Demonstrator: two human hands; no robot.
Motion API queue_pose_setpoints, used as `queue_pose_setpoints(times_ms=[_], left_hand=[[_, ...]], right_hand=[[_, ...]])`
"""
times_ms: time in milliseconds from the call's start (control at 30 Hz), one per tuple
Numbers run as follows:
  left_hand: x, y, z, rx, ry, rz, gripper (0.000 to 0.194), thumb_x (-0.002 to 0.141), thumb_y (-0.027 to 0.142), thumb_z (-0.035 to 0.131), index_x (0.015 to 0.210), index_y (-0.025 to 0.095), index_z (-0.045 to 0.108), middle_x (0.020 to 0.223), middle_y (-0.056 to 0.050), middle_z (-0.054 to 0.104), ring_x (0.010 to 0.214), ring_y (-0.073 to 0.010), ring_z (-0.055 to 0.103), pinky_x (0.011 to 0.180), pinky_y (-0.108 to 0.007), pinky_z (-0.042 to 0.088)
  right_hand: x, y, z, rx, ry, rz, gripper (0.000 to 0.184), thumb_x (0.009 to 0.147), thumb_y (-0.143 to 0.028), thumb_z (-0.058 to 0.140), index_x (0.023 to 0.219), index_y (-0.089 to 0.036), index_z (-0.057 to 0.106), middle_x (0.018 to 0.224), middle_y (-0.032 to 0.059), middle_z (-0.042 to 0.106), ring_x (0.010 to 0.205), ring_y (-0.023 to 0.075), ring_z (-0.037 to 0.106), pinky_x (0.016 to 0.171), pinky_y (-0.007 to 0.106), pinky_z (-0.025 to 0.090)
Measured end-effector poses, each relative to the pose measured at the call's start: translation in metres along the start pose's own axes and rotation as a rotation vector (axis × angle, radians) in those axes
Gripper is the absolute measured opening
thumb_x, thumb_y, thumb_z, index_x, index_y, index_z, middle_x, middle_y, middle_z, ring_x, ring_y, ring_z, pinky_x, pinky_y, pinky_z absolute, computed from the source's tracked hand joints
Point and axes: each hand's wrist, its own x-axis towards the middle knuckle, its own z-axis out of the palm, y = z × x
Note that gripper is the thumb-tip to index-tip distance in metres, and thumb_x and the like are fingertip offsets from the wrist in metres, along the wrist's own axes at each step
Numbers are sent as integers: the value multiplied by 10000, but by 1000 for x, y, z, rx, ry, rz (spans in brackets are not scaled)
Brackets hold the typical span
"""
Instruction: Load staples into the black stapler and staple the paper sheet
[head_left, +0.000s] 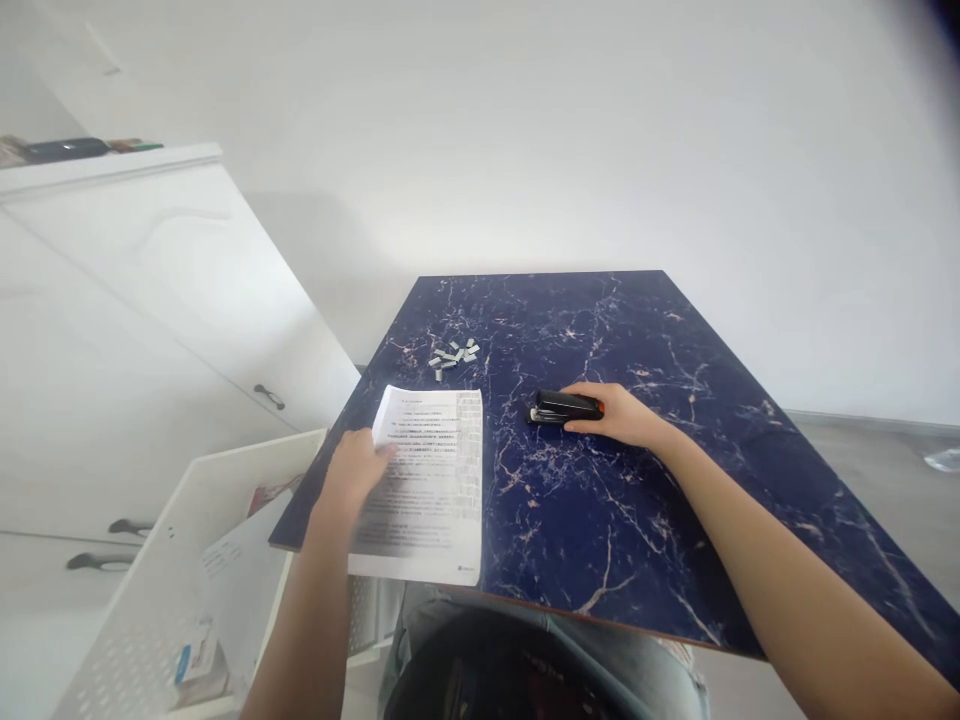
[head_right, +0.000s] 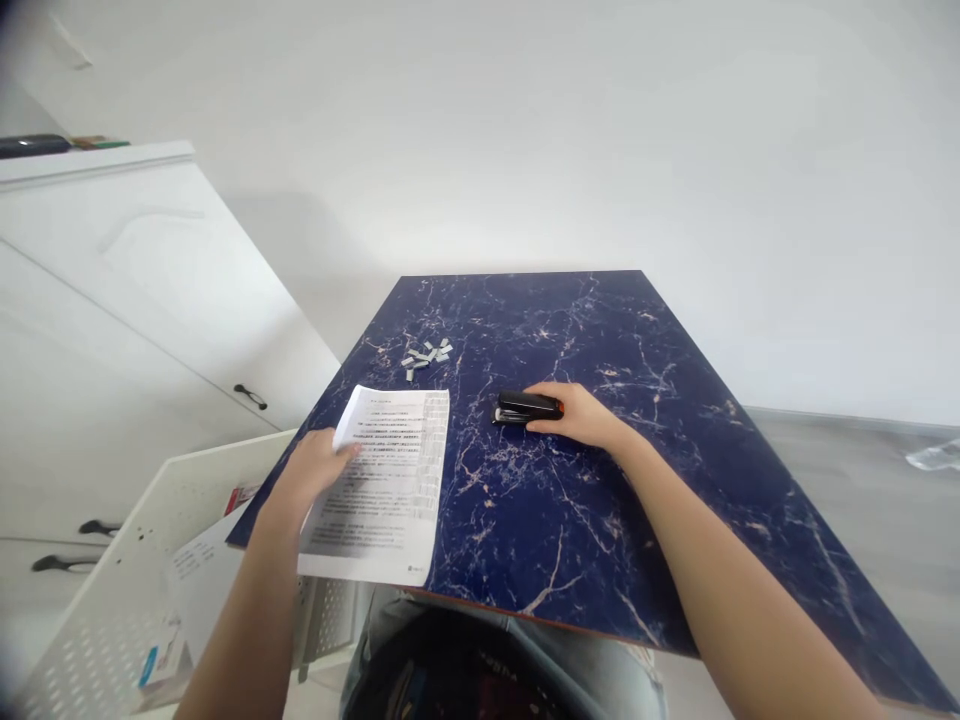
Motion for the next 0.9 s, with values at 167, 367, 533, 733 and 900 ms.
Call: queue_pose_setpoints(times_ms=[167, 367, 533, 733, 900], left_hand=[[-23, 8, -11, -212, 76, 84, 235, 980, 451, 428, 923, 251, 537, 943, -99, 710, 965, -340, 701, 793, -399, 510], [-40, 36, -40, -627, 123, 224, 276, 947, 474, 531, 1094, 260, 623, 1073, -71, 738, 1027, -318, 695, 841, -408, 540], [-17, 77, -48, -1025, 163, 285, 398, 892, 440, 645, 1212, 204, 645, 1144, -109, 738, 1082, -316, 683, 931, -458, 554], [19, 126, -51, -1345, -16, 469, 462, 895, 428, 679, 1283, 183, 626, 1221, -122, 724, 1105, -294, 694, 979, -474, 554], [42, 153, -55, -1430, -69, 584, 484, 905, 455, 678, 1300, 182, 619, 1245, -127, 719, 1141, -286, 683, 1017, -458, 540]], right_hand=[[1, -2, -1, -78, 35, -59, 452, 840, -514, 727, 1215, -269, 670, 1158, 72, 743, 1008, 315, 693, 886, 446, 528], [-8, -9, -19, -200, -22, -87, 313, 847, -366, 678, 1137, -249, 656, 1084, 80, 724, 885, 260, 664, 758, 374, 486], [-21, 0, -45, -264, -46, 2, 230, 770, -257, 653, 996, -224, 625, 911, 40, 693, 750, 208, 604, 676, 324, 412], [-30, 6, -59, -220, -65, -1, 217, 747, -221, 632, 963, -229, 613, 884, 21, 668, 770, 206, 583, 701, 329, 388], [-30, 7, -60, -173, -89, -11, 241, 732, -203, 625, 970, -240, 609, 863, 2, 651, 753, 197, 573, 704, 338, 386]])
